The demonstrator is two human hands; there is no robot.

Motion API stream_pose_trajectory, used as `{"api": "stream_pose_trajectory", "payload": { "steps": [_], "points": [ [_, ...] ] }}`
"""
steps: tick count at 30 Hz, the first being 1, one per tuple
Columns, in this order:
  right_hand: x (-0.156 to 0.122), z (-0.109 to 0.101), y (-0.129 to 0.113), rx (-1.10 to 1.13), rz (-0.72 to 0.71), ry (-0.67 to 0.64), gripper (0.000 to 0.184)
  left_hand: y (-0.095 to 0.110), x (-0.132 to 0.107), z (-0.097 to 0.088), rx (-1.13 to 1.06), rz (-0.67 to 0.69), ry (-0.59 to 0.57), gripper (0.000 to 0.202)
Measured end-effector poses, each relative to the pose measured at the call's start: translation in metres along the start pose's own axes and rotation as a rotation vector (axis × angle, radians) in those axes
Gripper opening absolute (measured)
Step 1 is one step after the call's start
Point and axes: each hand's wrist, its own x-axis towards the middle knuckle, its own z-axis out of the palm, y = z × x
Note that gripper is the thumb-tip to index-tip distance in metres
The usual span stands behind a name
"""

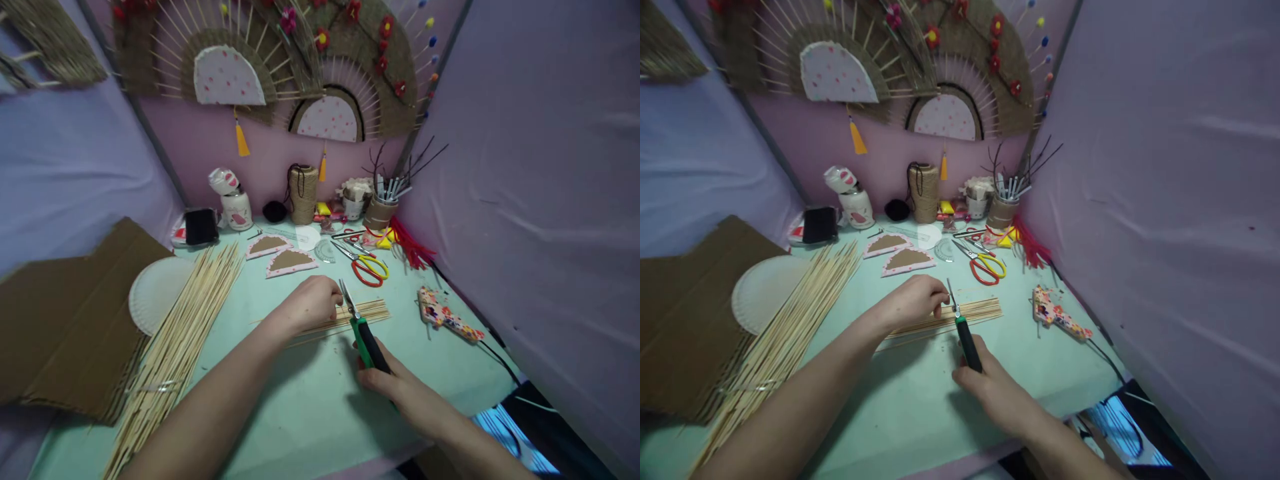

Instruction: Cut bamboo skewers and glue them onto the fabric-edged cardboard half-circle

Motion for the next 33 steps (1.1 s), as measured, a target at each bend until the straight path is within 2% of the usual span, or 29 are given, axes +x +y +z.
{"api": "stream_pose_trajectory", "payload": {
  "steps": [4,9,12,19,24,29,33],
  "points": [
    [0.001,-0.006,0.009,0.127,0.09,0.037,0.018,0.0,-0.001,0.001,0.042,0.019,-0.019,0.027],
    [-0.004,-0.019,0.014,0.188,0.063,0.009,0.02,-0.007,0.001,0.003,0.232,0.031,0.01,0.022],
    [-0.006,-0.021,0.019,0.275,0.01,-0.031,0.021,-0.013,0.007,0.012,0.37,0.004,0.051,0.02],
    [-0.005,-0.02,0.029,0.385,-0.004,-0.047,0.016,-0.021,0.023,0.038,0.542,-0.038,-0.009,0.026],
    [-0.006,-0.021,0.027,0.375,0.0,-0.047,0.018,-0.022,0.025,0.041,0.572,-0.018,-0.011,0.028],
    [-0.006,-0.021,0.025,0.392,0.011,-0.044,0.027,-0.022,0.025,0.041,0.574,0.008,-0.014,0.025],
    [-0.006,-0.021,0.027,0.412,0.0,-0.043,0.028,-0.024,0.023,0.034,0.519,0.038,0.029,0.024]
  ]
}}
